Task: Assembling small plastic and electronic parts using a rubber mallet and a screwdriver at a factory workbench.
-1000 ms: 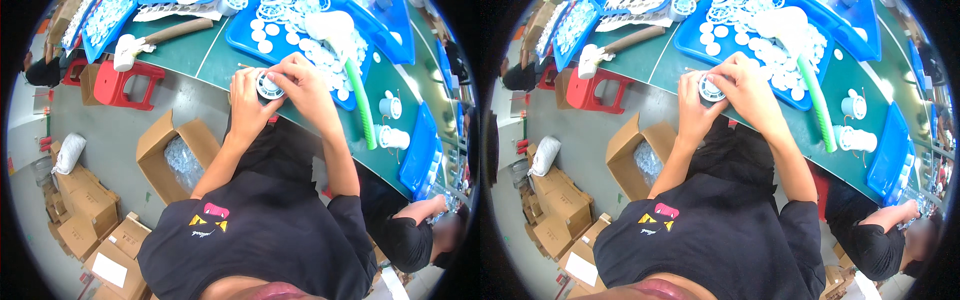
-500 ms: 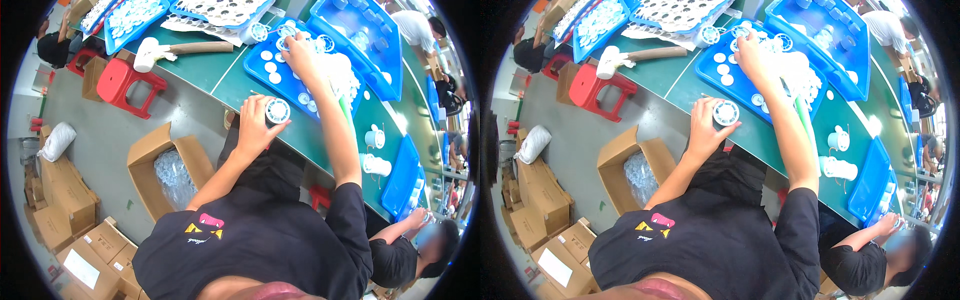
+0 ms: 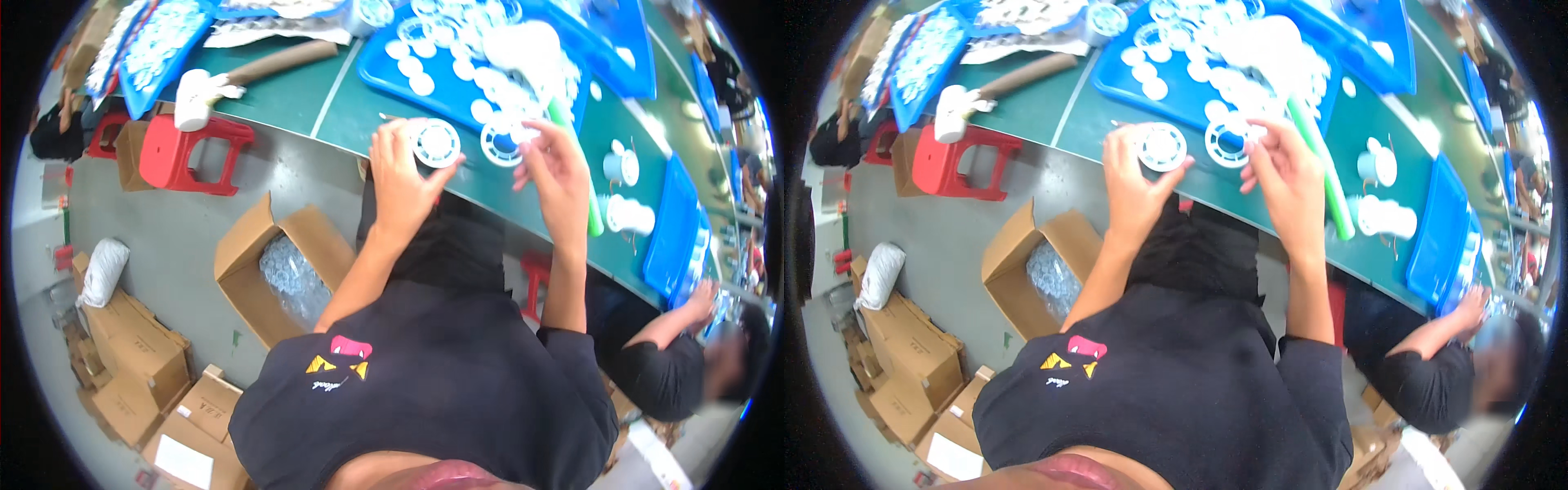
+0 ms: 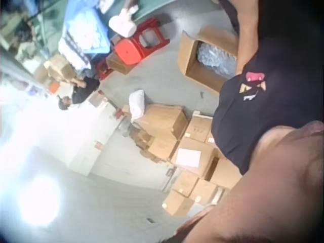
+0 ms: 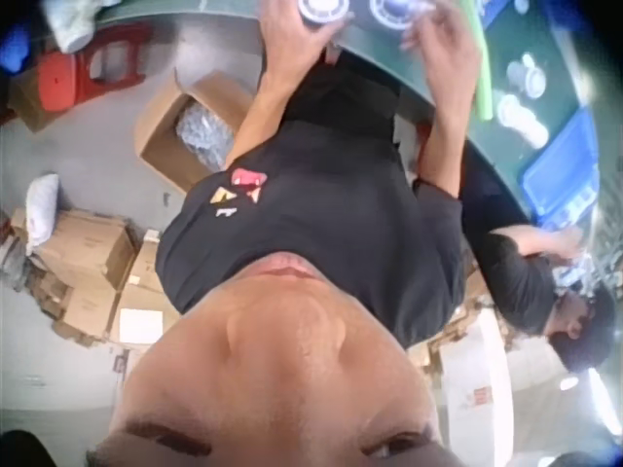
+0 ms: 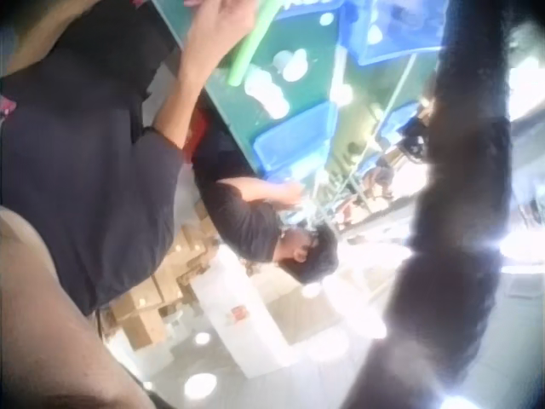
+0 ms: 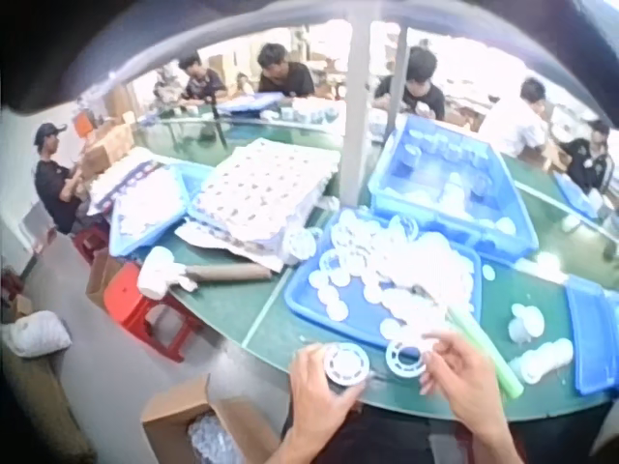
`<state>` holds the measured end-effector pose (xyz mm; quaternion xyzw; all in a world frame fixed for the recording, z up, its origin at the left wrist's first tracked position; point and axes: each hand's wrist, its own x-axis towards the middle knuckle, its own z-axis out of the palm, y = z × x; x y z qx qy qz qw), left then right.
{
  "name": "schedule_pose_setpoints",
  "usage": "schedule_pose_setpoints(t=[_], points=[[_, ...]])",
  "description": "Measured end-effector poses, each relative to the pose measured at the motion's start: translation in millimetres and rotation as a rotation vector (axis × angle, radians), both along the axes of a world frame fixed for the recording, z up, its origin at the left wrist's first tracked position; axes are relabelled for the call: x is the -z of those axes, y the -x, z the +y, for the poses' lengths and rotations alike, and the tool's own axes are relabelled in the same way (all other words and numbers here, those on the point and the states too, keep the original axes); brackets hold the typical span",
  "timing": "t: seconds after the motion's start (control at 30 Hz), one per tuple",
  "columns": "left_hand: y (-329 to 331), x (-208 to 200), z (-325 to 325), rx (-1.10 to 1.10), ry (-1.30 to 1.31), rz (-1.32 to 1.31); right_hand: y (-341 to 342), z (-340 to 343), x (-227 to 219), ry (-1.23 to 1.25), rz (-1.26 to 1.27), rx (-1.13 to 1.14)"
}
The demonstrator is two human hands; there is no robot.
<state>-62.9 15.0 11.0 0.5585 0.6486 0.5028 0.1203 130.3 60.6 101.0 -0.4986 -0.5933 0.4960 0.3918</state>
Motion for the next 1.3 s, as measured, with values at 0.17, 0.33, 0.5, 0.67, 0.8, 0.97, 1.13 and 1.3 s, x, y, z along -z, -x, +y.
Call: schedule_pose_setpoints(t=[0.17,0.33,0.5,0.67,0.8,0.97,1.13,1.3], points=[[-9,12,2,-0.018,-0.036,0.023,-41,-62,53,0.149,-0.096,0.158],[-16,10,0,0.002,0.016,-0.01,-37,-62,41,-0.14,-0.556,0.086],[-13,11,-9,-0.003,0.02,0.0,-45,-53,53,-0.384,-0.709,-0.096],[-19,19,-15,-0.063,-0.046,-0.008,-4,-40,39,-0.624,-0.437,-0.026],[-22,29,-11,-0.06,-0.134,0.022,51,-12,38,-0.767,-0.436,-0.102],[-23,32,-10,-0.11,-0.144,0.033,68,-16,47,-0.597,-0.516,-0.033],[-25,28,-8,-0.103,-0.165,0.019,68,-17,43,-0.625,-0.548,-0.026],[-24,28,-7,-0.108,-0.149,0.039,72,-20,41,-0.62,-0.619,0.017]])
